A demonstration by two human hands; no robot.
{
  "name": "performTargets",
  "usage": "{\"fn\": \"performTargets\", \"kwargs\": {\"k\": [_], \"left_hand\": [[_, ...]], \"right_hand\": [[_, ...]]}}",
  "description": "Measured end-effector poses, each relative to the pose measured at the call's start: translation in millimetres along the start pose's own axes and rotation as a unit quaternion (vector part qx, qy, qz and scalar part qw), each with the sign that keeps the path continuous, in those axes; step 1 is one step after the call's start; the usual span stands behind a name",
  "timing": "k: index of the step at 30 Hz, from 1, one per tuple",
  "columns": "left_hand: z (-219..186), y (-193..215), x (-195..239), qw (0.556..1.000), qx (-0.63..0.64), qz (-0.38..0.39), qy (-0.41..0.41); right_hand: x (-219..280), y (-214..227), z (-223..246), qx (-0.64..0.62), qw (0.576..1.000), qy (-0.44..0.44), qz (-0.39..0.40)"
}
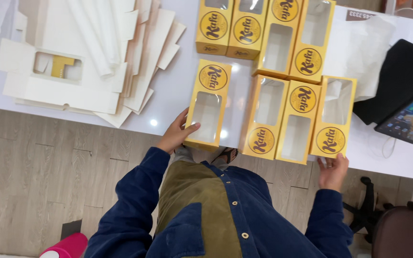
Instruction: The person assembles yellow cardboard boxes by folding flaps and inserting white tissue paper into each box. They handle the boxes one at a time, placing the finished boxes on the table.
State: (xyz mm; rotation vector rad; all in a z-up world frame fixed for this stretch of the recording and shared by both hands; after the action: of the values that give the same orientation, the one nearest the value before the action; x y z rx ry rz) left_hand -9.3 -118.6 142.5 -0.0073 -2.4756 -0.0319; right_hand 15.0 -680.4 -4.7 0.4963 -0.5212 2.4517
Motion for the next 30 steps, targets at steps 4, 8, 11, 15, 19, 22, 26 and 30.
{"fn": "performTargets", "kwargs": {"k": [4,8,11,15,19,22,26,30], "left_hand": [[8.6,30.6,-8.3,0.996,-0.062,0.006,0.058],[11.9,56.9,-4.3,0.996,-0.061,0.054,0.046],[16.9,72.6,-6.1,0.994,-0.058,0.089,-0.016],[3.1,84.1,5.5,0.983,-0.032,0.142,-0.113],[-12.0,107.0,15.6,0.974,-0.064,0.146,-0.163],[-9.6,119.4,9.5,0.967,-0.068,0.162,-0.185],[19.7,123.5,-17.6,0.963,0.128,0.196,-0.133],[39.2,113.6,-41.1,0.933,0.28,0.206,-0.099]], "right_hand": [[43.8,-50.1,42.6,0.283,0.941,0.111,-0.149],[150.8,-182.1,72.9,0.228,0.867,0.442,-0.006],[207.0,-266.0,21.3,0.156,0.959,0.184,0.147],[284.4,-360.2,-40.2,0.162,0.911,-0.172,0.337],[304.8,-382.1,-68.0,0.166,0.945,-0.052,0.276],[279.2,-373.2,-81.9,0.142,0.95,-0.053,0.273],[250.7,-344.3,-108.5,0.033,0.93,-0.158,0.33],[267.6,-380.7,-112.6,0.042,0.918,-0.218,0.328]]}}
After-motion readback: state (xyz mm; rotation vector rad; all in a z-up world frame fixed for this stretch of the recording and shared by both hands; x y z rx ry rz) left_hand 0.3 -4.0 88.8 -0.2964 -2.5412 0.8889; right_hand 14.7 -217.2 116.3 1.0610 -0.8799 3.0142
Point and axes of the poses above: each hand's wrist, its own x-axis away from the middle knuckle, its own y-axis out of the back of the hand, z = x × y, the point moved 1 cm from there along -x, towards the middle knuckle, and after that the axes turned 11 degrees about -x, right-handed, at the moved point
